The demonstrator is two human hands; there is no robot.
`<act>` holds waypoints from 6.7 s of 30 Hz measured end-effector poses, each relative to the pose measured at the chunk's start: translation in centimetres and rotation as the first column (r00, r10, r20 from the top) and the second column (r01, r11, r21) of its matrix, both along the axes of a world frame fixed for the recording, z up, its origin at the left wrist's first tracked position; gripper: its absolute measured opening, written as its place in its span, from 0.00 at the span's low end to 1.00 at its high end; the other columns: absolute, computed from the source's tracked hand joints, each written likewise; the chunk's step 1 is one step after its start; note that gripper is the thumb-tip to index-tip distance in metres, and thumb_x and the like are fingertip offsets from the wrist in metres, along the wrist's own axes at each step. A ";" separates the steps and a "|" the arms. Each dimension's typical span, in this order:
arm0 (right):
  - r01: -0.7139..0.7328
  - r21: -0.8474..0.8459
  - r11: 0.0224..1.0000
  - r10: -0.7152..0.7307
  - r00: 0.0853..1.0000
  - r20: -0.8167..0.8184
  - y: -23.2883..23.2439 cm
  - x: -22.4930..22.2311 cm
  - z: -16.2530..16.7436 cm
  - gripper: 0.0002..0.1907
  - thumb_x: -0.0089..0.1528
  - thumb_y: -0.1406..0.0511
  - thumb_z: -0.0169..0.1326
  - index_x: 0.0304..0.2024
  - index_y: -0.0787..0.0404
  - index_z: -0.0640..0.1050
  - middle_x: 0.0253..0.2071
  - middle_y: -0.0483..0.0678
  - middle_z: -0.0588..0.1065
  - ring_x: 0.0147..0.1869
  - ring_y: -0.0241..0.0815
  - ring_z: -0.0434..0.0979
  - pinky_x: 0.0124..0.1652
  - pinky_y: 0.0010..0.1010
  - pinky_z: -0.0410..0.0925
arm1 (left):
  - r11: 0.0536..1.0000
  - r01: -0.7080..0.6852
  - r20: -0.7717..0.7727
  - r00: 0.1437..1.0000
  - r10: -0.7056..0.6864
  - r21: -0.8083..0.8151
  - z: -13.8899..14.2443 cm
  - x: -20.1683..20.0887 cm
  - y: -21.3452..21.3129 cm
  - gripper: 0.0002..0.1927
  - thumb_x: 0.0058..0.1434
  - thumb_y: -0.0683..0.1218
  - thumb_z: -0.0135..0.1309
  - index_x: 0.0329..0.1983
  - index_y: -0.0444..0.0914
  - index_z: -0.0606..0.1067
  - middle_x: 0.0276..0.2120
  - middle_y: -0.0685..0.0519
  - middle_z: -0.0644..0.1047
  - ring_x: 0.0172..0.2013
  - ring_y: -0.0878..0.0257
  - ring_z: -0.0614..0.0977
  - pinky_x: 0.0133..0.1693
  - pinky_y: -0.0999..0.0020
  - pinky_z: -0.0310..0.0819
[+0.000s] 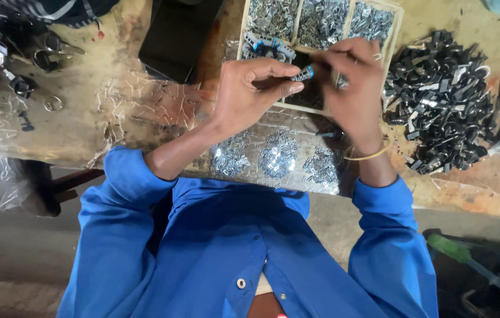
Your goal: The person sits at a workbench assembling small lock components by hand. They pick small blue and metal parts from a compartment tray, fit them together between the fingers, and place finished assemblies with piles of black lock parts on the table.
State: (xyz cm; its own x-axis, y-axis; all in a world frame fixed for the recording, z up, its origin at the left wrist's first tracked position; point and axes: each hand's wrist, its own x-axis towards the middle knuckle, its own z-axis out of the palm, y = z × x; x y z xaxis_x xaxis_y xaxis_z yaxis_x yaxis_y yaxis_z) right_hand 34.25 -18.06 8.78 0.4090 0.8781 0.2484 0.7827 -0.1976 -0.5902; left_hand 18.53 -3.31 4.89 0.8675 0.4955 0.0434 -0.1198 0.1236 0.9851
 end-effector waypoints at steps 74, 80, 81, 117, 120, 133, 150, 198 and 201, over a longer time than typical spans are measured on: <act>0.061 0.213 0.975 0.164 0.450 -0.878 -0.3 -1.3 -1.9 0.04 0.71 0.75 0.58 0.48 0.69 0.81 0.50 0.45 0.68 0.49 0.31 0.70 0.43 0.22 0.66 | 0.993 0.069 0.099 0.993 -0.060 -0.091 -0.4 -0.2 0.3 0.08 0.64 0.33 0.64 0.45 0.27 0.80 0.41 0.46 0.84 0.44 0.62 0.88 0.48 0.71 0.87; 0.099 0.219 0.971 0.186 0.269 -0.945 -0.4 -1.3 -2.1 0.06 0.69 0.75 0.58 0.48 0.68 0.82 0.51 0.45 0.67 0.52 0.33 0.70 0.48 0.23 0.68 | 0.997 0.067 0.103 0.993 -0.063 -0.026 -0.1 -0.2 0.4 0.08 0.64 0.34 0.65 0.44 0.27 0.80 0.40 0.46 0.84 0.44 0.63 0.88 0.47 0.72 0.87; 0.097 0.223 0.970 0.192 0.262 -0.946 -0.4 -1.3 -2.2 0.06 0.69 0.76 0.58 0.48 0.68 0.82 0.51 0.45 0.67 0.51 0.32 0.70 0.47 0.22 0.67 | 0.998 0.062 0.097 0.993 -0.061 -0.013 -0.1 -0.3 0.5 0.08 0.63 0.35 0.66 0.44 0.27 0.80 0.40 0.46 0.84 0.44 0.63 0.88 0.46 0.72 0.87; -0.076 0.048 0.996 0.078 0.996 -0.044 -0.5 -2.2 2.9 0.05 0.72 0.75 0.63 0.49 0.65 0.81 0.49 0.49 0.78 0.50 0.43 0.80 0.47 0.29 0.72 | 1.000 0.014 0.071 0.997 -0.015 0.023 0.1 -0.5 0.2 0.09 0.64 0.34 0.64 0.47 0.29 0.79 0.44 0.47 0.84 0.47 0.64 0.87 0.52 0.71 0.86; -0.135 0.041 0.990 0.130 0.986 0.108 -0.3 -2.4 3.4 0.06 0.70 0.75 0.65 0.49 0.64 0.82 0.49 0.48 0.78 0.48 0.46 0.78 0.45 0.30 0.71 | 0.997 -0.006 0.061 0.998 0.001 0.077 0.0 -0.5 0.2 0.08 0.64 0.34 0.65 0.46 0.29 0.80 0.44 0.47 0.85 0.46 0.64 0.87 0.51 0.71 0.86; -0.031 -0.214 0.976 0.099 0.944 0.316 0.1 -0.7 -0.6 0.07 0.59 0.67 0.67 0.39 0.56 0.84 0.41 0.44 0.74 0.49 0.51 0.66 0.48 0.44 0.56 | 0.999 -0.025 0.119 0.993 0.022 0.026 -1.1 -0.2 -0.2 0.07 0.64 0.31 0.64 0.43 0.29 0.79 0.43 0.45 0.84 0.46 0.64 0.86 0.50 0.70 0.86; 0.090 0.112 0.990 -0.051 0.949 -0.310 -1.0 0.1 0.3 0.04 0.68 0.73 0.67 0.44 0.65 0.84 0.43 0.46 0.76 0.45 0.35 0.71 0.45 0.27 0.62 | 0.996 -0.025 0.123 0.992 0.014 0.084 -0.6 -0.3 0.1 0.06 0.64 0.33 0.64 0.43 0.30 0.81 0.43 0.46 0.84 0.46 0.64 0.87 0.48 0.72 0.87; 0.030 0.124 0.992 0.069 0.692 -0.718 -0.9 -0.5 0.2 0.04 0.73 0.75 0.57 0.50 0.69 0.80 0.50 0.45 0.74 0.45 0.29 0.71 0.44 0.20 0.65 | 0.998 -0.044 0.110 0.993 0.038 0.054 -0.9 -0.1 0.0 0.05 0.63 0.32 0.65 0.41 0.30 0.81 0.42 0.45 0.85 0.45 0.64 0.87 0.49 0.71 0.88; 0.045 0.141 0.989 0.078 0.649 -0.757 -0.8 -0.5 -0.1 0.06 0.73 0.76 0.58 0.52 0.68 0.81 0.49 0.45 0.74 0.44 0.29 0.72 0.42 0.19 0.66 | 0.996 -0.045 0.104 0.994 0.037 0.073 -0.7 -0.1 0.0 0.05 0.63 0.33 0.65 0.41 0.30 0.81 0.42 0.45 0.85 0.45 0.64 0.87 0.49 0.71 0.88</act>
